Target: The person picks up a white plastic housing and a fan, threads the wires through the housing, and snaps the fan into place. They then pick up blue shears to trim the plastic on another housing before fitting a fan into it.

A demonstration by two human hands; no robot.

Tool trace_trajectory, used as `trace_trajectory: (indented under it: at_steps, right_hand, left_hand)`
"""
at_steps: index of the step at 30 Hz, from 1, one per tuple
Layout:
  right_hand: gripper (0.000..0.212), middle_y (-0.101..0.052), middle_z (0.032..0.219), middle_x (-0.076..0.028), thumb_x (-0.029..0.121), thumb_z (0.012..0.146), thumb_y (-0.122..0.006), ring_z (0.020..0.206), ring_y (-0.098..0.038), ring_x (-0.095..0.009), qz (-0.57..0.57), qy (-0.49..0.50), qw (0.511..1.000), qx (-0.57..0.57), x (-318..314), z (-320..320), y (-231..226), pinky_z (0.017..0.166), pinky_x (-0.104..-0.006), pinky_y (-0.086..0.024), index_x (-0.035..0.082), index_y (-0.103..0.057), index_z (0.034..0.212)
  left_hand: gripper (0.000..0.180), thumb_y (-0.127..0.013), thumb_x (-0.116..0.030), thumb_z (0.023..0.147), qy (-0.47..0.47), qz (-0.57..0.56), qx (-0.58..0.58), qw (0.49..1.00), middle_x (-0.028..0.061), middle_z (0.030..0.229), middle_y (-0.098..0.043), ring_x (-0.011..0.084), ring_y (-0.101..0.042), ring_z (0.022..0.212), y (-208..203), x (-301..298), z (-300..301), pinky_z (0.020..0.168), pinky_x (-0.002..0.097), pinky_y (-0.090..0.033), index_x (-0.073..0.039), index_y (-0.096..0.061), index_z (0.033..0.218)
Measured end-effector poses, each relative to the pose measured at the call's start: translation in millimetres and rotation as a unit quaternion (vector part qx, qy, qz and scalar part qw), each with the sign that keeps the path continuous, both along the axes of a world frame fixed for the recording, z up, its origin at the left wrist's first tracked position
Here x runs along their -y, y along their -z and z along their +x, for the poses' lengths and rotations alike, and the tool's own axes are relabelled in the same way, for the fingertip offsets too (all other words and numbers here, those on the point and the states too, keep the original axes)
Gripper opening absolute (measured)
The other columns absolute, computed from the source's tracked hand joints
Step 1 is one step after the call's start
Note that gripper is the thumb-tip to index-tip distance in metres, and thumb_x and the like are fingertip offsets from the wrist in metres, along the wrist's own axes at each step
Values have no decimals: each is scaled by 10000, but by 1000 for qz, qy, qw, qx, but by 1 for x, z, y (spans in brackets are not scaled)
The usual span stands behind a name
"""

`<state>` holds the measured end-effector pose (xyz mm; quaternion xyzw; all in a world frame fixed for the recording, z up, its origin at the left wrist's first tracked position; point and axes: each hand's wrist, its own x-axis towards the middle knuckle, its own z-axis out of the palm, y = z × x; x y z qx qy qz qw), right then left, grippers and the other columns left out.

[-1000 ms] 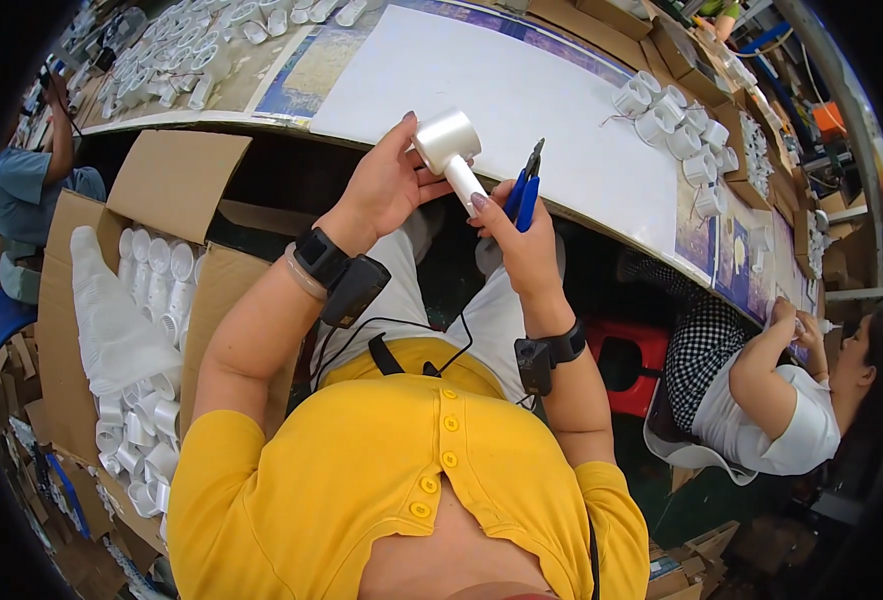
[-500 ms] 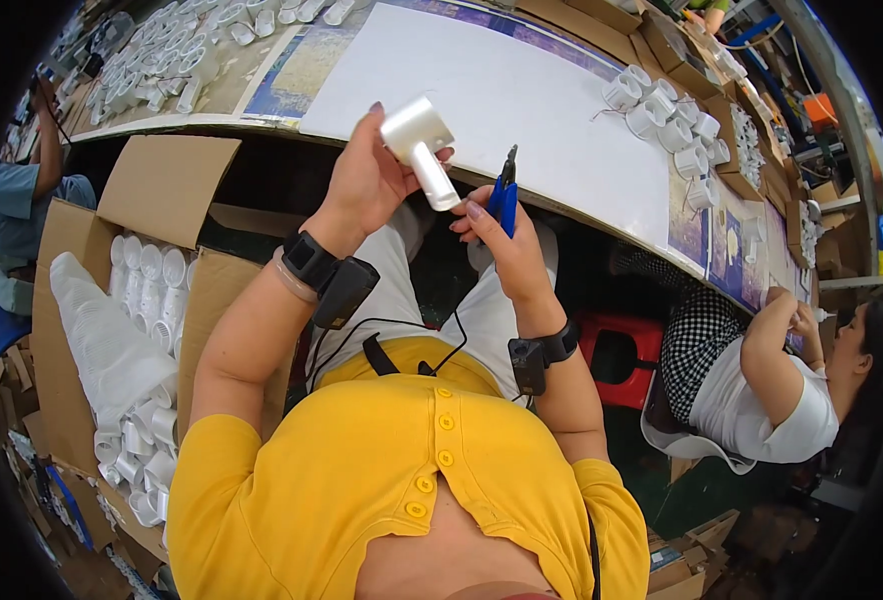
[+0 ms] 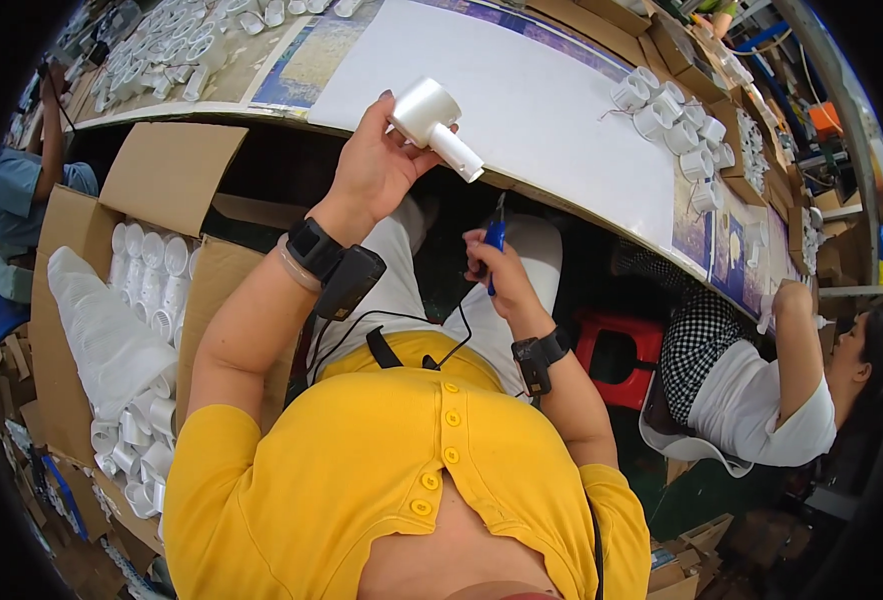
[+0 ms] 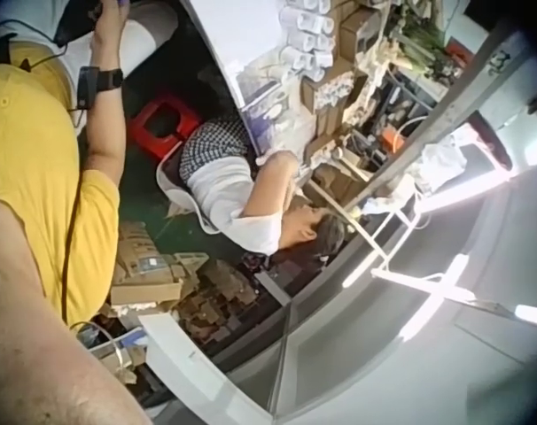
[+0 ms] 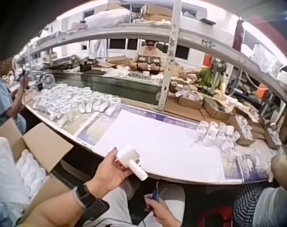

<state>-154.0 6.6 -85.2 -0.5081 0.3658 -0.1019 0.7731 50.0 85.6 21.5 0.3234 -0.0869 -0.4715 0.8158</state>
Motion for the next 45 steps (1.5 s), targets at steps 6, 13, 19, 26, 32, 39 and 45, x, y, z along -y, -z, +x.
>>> trace_trajectory:
  at_steps: [6, 13, 19, 26, 32, 39, 45]
  right_hand:
    - [404, -614, 999, -87, 309, 923, -544, 806, -582, -145, -10, 39, 989, 146, 8, 20, -63, 771, -297, -480, 23, -507, 1207]
    - [443, -625, 984, -101, 344, 946, -508, 798, -598, -151, 3, 34, 988, 153, 0, 36, -92, 765, -315, -496, 17, -484, 1244]
    - [424, -603, 901, -74, 337, 941, -509, 753, -573, -139, 60, 43, 985, 157, 0, 40, -86, 729, -305, -487, 21, -494, 1223]
    - [384, -553, 808, -41, 330, 936, -488, 678, -513, -123, 202, 4, 948, 247, 1, 36, -91, 645, -290, -443, 10, -513, 1147]
    - [429, -553, 793, -43, 360, 946, -444, 661, -512, -135, 356, -63, 894, 266, 2, 34, -91, 649, -286, -433, -27, -510, 1119]
    - [418, -605, 884, -72, 345, 958, -450, 730, -565, -152, 96, 4, 979, 181, 5, 33, -76, 705, -290, -467, -33, -534, 1119]
    - [305, -622, 927, -40, 184, 915, -594, 785, -569, -95, -384, 70, 909, 144, -9, 34, -85, 741, -244, -467, -11, -559, 1147]
  left_hand:
    - [505, -435, -383, 978, 0, 12, 47, 999, 184, 1209, -490, 303, -542, 1114, 6, 1, -3, 953, 458, -468, 25, -385, 1272]
    - [505, -449, -418, 972, 4, 27, 109, 994, 125, 1184, -471, 242, -521, 1092, 6, 1, -7, 919, 439, -475, 0, -377, 1246]
    - [541, -444, -449, 965, -12, 118, 157, 981, 123, 1184, -500, 221, -548, 1055, -4, -2, -14, 919, 399, -479, -7, -394, 1275]
    - [575, -506, -451, 936, 41, 13, 144, 989, 104, 1214, -509, 202, -533, 1108, 1, -5, -3, 943, 385, -471, -47, -356, 1317]
    - [534, -509, -450, 935, 95, -99, 121, 983, 95, 1179, -554, 217, -567, 1095, -4, -1, -3, 947, 388, -473, -56, -417, 1283]
    - [524, -534, -497, 908, 59, 34, 119, 990, 66, 1090, -585, 200, -589, 1025, -2, 4, -4, 907, 414, -495, -54, -491, 1185]
    - [563, -576, -546, 865, 33, 90, 138, 986, 61, 1044, -585, 183, -579, 1008, -4, 4, -4, 884, 424, -498, -53, -527, 1133]
